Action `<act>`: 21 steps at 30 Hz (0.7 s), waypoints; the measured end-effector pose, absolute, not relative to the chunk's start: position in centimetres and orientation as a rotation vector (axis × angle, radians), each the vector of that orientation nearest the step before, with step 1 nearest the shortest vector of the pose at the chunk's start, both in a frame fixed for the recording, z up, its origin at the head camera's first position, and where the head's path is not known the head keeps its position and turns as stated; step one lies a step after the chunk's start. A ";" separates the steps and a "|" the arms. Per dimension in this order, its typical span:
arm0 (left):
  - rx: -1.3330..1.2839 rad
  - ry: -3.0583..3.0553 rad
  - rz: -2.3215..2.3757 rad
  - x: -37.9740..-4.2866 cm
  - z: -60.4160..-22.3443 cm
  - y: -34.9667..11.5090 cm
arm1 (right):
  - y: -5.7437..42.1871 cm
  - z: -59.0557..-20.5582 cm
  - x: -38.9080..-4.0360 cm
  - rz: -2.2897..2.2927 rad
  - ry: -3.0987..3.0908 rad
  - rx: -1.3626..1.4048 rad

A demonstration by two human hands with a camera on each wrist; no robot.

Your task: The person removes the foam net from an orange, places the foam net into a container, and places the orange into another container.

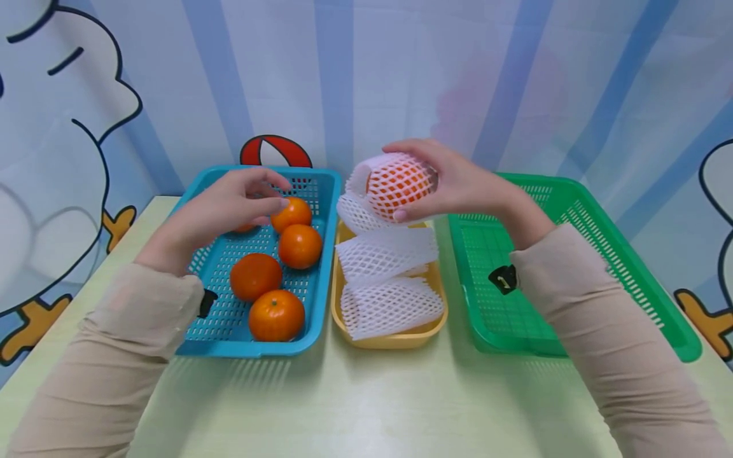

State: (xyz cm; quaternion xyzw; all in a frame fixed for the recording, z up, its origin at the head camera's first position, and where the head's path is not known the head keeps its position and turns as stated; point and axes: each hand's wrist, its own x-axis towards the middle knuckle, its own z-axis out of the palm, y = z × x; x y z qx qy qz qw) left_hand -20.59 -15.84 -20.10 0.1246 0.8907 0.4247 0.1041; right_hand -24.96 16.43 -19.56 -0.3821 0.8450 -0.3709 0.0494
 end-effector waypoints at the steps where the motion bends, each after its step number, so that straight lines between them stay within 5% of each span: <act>1: 0.374 2.630 1.257 -20.5 -20.0 -15.6 | 16.3 -19.6 -25.0 -1.128 2.577 -1.170; 21: 0.556 2.477 1.488 -20.8 -19.0 -11.3 | 14.7 -19.5 -25.0 -1.143 2.569 -1.204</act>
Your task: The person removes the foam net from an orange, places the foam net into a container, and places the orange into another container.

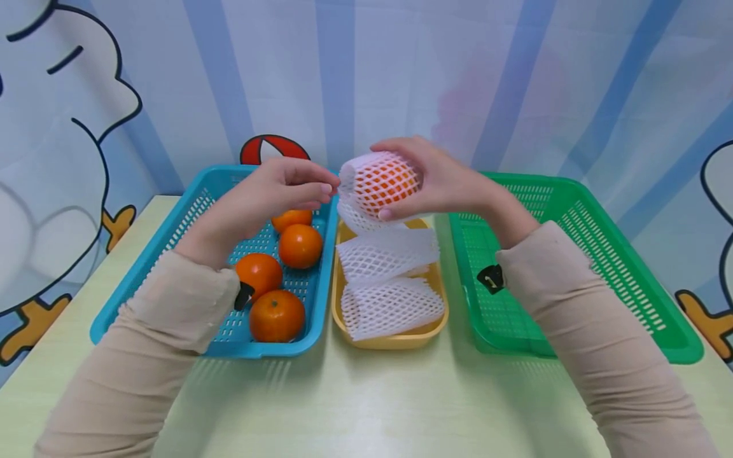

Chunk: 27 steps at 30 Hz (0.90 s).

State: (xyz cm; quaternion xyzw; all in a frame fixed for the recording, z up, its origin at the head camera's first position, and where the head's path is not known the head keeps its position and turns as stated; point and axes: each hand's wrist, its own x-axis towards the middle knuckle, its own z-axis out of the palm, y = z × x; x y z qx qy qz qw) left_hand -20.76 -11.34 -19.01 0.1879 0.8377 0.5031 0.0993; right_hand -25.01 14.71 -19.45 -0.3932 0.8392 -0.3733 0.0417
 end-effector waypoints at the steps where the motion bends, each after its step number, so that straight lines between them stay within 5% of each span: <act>1: 0.554 2.482 1.494 -20.8 -19.1 -11.1 | 14.6 -19.4 -25.0 -1.136 2.573 -1.201; 27: 0.561 2.401 1.647 -21.2 -19.4 -9.1 | 12.6 -19.8 -24.5 -1.142 2.649 -1.309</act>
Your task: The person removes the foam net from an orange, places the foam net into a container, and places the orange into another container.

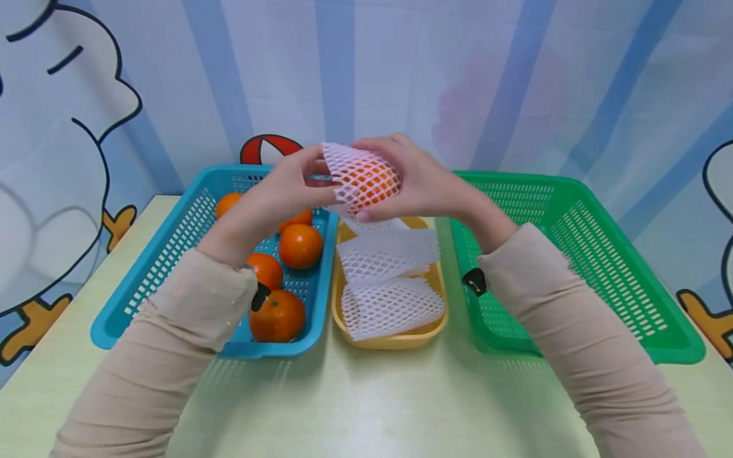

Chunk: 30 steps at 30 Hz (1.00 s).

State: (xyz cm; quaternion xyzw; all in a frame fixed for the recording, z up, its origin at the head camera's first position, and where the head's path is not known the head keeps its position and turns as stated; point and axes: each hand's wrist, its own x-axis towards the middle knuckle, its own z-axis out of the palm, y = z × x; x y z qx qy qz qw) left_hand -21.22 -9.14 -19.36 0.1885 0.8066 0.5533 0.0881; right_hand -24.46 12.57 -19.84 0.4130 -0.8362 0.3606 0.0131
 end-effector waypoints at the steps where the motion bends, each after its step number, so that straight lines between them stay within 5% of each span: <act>1: 0.574 2.381 1.647 -21.3 -19.4 -9.1 | 12.5 -19.9 -24.4 1.118 -2.593 1.287; 30: 0.387 2.285 1.911 -21.0 -20.6 -10.0 | 11.8 -19.9 -24.2 1.379 -2.481 1.359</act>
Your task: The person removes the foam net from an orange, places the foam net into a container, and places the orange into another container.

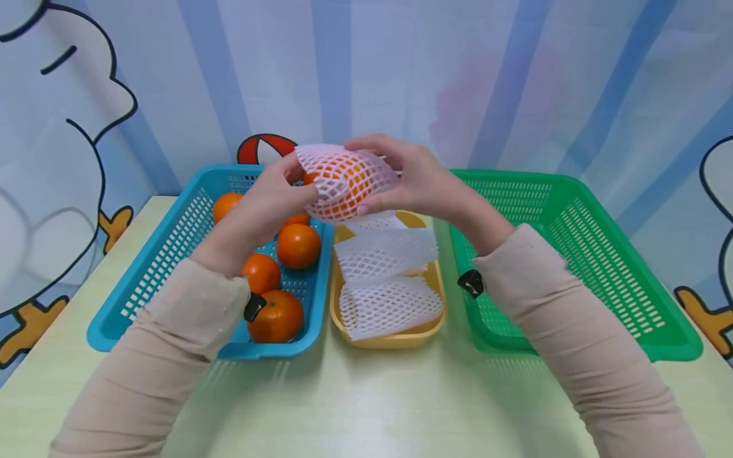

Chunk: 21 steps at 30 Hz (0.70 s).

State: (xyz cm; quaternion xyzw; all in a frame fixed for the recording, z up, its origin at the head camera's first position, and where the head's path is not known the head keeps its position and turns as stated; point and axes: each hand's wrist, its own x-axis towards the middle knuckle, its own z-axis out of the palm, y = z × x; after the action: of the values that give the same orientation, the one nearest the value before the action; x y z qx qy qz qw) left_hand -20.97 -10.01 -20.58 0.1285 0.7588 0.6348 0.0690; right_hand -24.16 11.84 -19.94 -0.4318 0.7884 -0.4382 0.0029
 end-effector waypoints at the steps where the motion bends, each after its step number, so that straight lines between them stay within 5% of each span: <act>1: 0.395 2.278 1.916 -20.9 -20.6 -10.1 | 11.9 -19.9 -24.2 -1.388 2.457 -1.355; 21: 0.278 2.284 1.870 -20.3 -20.5 -13.9 | 14.3 -20.6 -23.7 -1.243 2.734 -1.326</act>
State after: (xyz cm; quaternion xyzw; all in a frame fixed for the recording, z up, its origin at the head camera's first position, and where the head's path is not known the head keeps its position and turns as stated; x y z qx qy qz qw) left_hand -20.31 -13.86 -20.52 0.0933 0.7673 0.6283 0.0884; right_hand -23.73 14.26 -20.64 -0.4029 0.8307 -0.3777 -0.0706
